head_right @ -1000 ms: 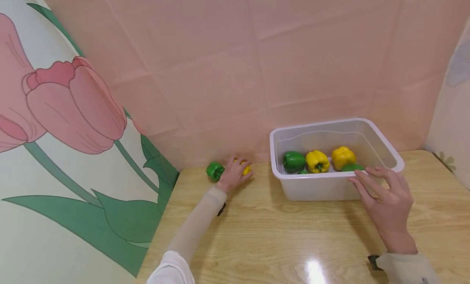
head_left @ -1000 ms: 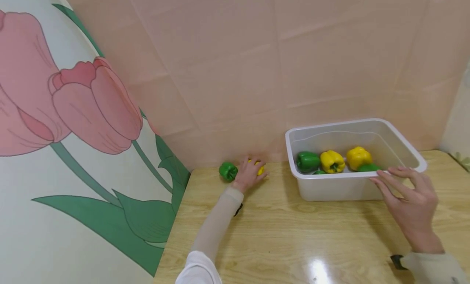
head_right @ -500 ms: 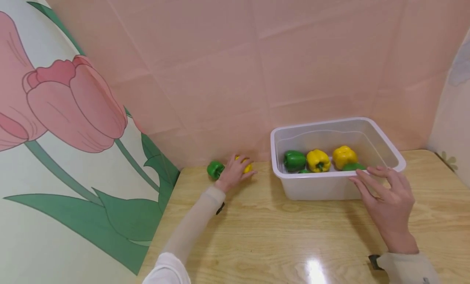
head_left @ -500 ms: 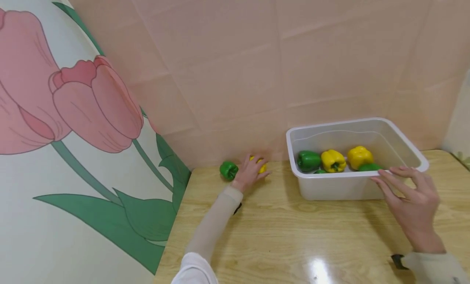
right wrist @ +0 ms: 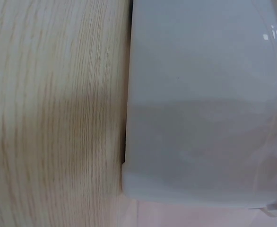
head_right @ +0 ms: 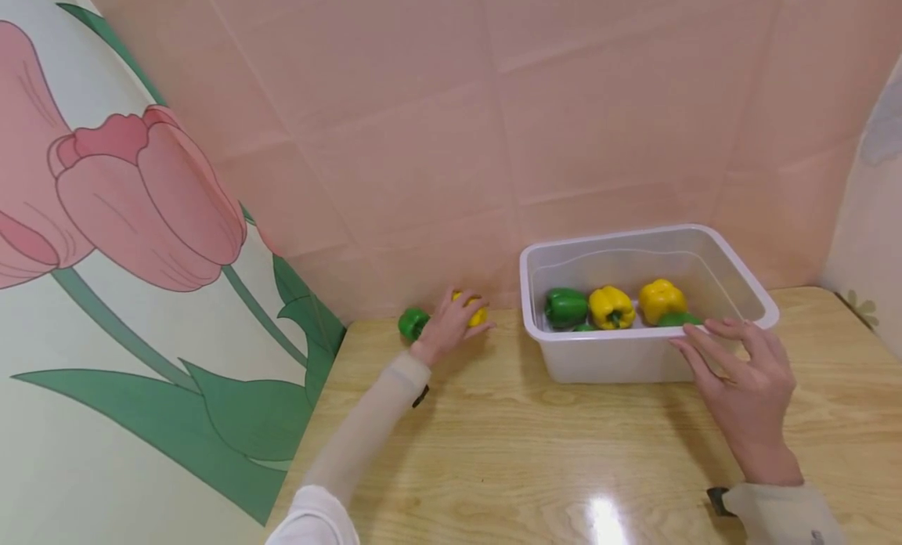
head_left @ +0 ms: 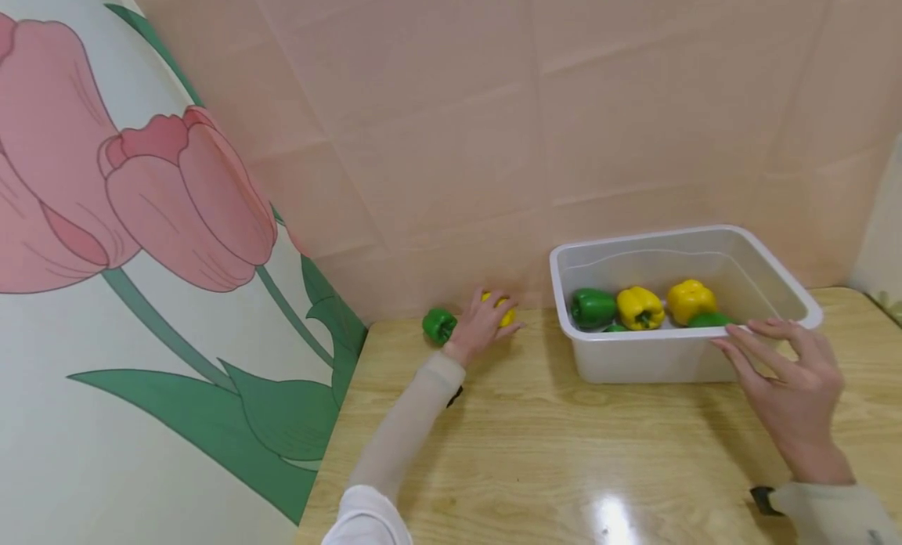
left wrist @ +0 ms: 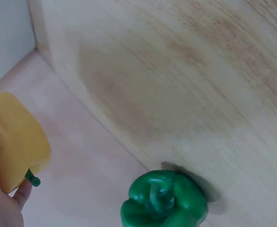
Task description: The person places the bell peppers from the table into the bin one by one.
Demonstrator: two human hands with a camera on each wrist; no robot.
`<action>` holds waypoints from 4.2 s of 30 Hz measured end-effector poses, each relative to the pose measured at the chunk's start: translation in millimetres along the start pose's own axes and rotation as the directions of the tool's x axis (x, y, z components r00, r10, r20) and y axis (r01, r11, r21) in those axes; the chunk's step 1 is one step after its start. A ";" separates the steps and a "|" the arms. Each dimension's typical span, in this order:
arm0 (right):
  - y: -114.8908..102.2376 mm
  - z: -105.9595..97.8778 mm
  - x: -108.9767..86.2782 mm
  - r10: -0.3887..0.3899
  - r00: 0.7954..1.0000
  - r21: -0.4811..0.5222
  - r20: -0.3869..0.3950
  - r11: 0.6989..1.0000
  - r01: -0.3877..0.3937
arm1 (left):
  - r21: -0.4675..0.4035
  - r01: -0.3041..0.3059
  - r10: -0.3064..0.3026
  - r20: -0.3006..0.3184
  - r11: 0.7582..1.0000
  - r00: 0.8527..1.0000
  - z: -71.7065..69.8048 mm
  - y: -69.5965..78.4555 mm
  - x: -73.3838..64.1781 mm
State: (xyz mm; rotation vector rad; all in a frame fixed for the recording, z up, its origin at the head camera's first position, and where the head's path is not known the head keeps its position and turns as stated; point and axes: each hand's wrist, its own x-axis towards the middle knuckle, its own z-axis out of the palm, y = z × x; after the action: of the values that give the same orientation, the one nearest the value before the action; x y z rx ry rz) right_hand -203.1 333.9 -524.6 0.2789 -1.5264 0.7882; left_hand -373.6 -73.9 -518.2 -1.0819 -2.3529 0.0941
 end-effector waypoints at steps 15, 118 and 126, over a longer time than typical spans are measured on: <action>1.3 1.5 1.9 0.010 1.000 0.014 -0.017 1.000 -0.010 | -0.040 -0.001 -0.002 -0.079 0.999 0.997 -23.0 -5.1 10.5; -1.2 -0.2 0.5 0.022 1.000 0.026 -0.017 0.999 -0.021 | -0.167 -0.095 0.066 -0.169 0.981 0.983 -130.4 35.2 136.7; -0.5 -1.4 0.4 0.029 0.999 0.031 -0.020 0.999 -0.028 | -0.199 -0.106 0.079 -0.141 0.974 0.987 -131.2 44.5 149.9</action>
State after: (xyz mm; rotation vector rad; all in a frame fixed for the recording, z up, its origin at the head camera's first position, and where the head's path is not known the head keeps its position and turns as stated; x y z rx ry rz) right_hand -201.8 334.5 -524.1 0.2711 -1.5026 0.8350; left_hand -356.5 43.6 -352.2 -1.2564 -2.2297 -0.1866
